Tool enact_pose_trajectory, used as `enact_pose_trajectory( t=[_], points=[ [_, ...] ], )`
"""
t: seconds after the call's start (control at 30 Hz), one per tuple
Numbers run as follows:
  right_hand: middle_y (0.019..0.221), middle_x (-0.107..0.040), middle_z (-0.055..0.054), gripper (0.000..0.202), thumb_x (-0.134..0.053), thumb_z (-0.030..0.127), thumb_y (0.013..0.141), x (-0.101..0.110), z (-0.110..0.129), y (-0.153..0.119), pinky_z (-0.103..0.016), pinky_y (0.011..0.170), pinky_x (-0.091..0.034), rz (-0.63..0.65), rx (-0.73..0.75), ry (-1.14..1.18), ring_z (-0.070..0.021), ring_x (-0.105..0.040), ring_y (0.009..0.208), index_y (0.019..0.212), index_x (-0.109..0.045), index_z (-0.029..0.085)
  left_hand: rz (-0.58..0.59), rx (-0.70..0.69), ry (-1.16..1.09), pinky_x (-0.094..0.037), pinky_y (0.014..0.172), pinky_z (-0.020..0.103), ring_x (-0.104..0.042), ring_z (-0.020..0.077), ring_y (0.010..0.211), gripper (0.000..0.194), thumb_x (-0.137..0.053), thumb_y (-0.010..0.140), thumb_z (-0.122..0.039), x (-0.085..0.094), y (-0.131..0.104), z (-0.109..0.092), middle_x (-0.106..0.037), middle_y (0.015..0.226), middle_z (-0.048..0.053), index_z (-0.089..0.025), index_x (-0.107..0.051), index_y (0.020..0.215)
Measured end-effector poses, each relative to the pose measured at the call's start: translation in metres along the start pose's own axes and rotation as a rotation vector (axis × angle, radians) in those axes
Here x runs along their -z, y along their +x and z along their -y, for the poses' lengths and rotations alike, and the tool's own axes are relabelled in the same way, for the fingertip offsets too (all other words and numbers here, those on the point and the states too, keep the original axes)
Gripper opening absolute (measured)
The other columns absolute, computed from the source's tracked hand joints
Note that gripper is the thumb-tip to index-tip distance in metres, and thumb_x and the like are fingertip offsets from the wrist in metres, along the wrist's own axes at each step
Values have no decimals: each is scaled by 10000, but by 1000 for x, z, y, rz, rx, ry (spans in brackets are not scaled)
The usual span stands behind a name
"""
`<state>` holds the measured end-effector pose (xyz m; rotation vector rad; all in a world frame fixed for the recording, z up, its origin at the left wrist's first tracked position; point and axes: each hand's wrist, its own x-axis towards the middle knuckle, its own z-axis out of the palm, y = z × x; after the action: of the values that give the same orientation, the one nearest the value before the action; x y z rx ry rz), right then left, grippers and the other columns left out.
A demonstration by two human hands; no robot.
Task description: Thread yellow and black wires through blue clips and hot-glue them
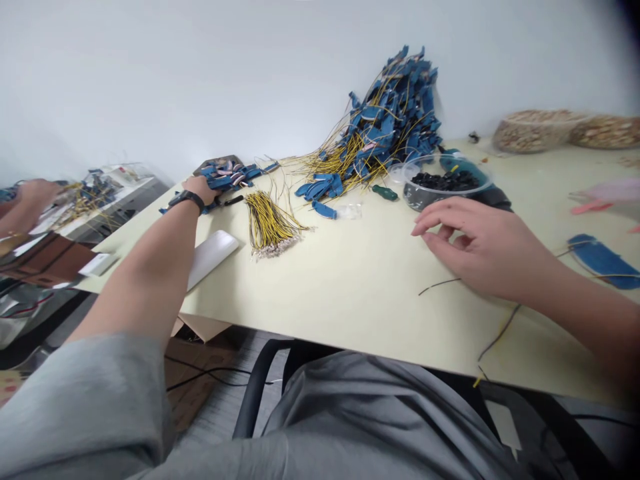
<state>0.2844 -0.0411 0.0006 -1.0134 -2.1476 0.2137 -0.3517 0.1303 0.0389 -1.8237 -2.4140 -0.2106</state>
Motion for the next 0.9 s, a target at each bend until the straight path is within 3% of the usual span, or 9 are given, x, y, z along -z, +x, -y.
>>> enact_pose_trajectory(
  t=[0.07, 0.13, 0.67, 0.9],
  points=[
    [1257, -895, -102, 148, -687, 293, 1085, 0, -1, 0, -466, 674, -607, -5, 10, 9, -237, -721, 698, 1047, -829, 300, -30, 133, 106, -670, 1311, 671, -769, 407, 1518, 583, -903, 1206, -516, -1, -2, 0, -797, 1638, 206, -127, -778, 1623],
    [1260, -895, -101, 148, -685, 294, 1085, 0, -2, -1, -467, 672, -600, -14, 17, 5, -236, -719, 697, 1048, -827, 302, -49, 192, 180, -736, 1238, 610, -816, 360, 1456, 517, -915, 1216, -471, -1, -5, -2, -772, 1676, 167, -200, -783, 1636],
    [1261, -889, -97, 175, -662, 296, 1096, 3, -1, -1, -484, 724, -634, -33, 16, -10, -247, -721, 705, 1052, -831, 309, -128, 266, 198, -755, 1194, 583, -827, 351, 1414, 518, -902, 1226, -476, 9, -13, -9, -784, 1642, 165, -189, -778, 1639],
    [1288, -875, -106, 168, -674, 291, 1104, 3, -1, -1, -526, 782, -649, -11, -18, 19, -279, -725, 725, 1065, -835, 320, -215, 328, 126, -758, 1186, 588, -828, 350, 1412, 523, -916, 1217, -472, 41, -25, -21, -782, 1643, 163, -198, -778, 1641]
  ],
)
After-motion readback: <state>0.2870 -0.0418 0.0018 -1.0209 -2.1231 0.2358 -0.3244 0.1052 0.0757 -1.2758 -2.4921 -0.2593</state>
